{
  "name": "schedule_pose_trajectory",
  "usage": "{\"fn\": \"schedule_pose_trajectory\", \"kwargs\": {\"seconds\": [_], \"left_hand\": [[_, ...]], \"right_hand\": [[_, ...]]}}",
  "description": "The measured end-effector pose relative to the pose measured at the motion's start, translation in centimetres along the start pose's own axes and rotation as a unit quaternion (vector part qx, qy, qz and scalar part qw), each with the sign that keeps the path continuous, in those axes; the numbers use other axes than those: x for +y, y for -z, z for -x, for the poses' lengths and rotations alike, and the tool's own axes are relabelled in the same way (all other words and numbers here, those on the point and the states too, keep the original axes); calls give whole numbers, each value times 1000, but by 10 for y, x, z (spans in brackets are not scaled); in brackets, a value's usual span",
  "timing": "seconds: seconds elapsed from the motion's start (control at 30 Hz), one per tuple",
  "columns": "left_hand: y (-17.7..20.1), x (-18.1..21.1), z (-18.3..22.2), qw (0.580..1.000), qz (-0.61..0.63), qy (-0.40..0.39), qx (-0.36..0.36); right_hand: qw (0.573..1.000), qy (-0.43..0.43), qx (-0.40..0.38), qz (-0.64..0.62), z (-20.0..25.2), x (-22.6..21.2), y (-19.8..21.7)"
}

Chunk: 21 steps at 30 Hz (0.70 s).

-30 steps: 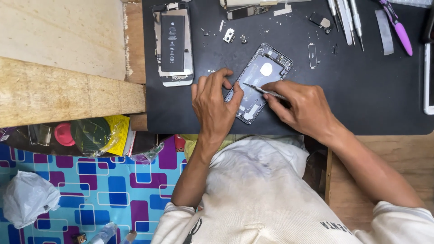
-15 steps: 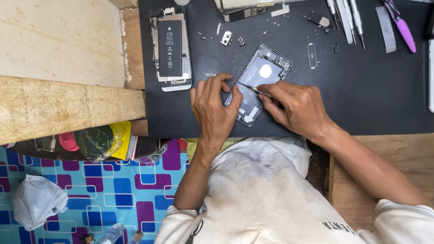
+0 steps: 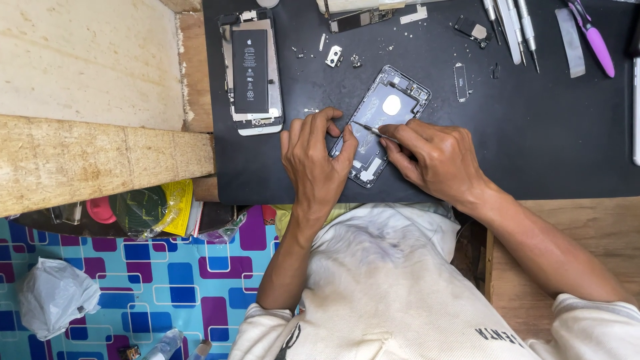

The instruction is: A person is cleaning the inner frame of a mobile phone by scraping off old adhesive with a screwdriver to prepare for reassembly.

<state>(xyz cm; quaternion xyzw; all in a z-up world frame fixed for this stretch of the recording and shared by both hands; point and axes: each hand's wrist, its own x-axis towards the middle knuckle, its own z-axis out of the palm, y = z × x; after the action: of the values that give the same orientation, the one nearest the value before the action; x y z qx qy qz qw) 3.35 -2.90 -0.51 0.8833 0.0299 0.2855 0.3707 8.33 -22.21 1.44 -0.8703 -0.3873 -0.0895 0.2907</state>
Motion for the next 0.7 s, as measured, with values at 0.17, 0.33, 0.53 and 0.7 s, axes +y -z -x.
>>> {"fn": "schedule_pose_trajectory", "kwargs": {"seconds": [0.17,0.33,0.53,0.7], "left_hand": [[0,0,0,1000,3,1,0],[0,1,-1,1000,1,4,0],[0,1,-1,1000,1,2,2],[-2,1,-1,1000,-2,6,1]], "right_hand": [[1000,2,4,2,1,1,-1],[1000,1,2,3,1,0,-1],[1000,2,3,5,2,1,-2],[1000,6,7,8,2,0,-2]]}}
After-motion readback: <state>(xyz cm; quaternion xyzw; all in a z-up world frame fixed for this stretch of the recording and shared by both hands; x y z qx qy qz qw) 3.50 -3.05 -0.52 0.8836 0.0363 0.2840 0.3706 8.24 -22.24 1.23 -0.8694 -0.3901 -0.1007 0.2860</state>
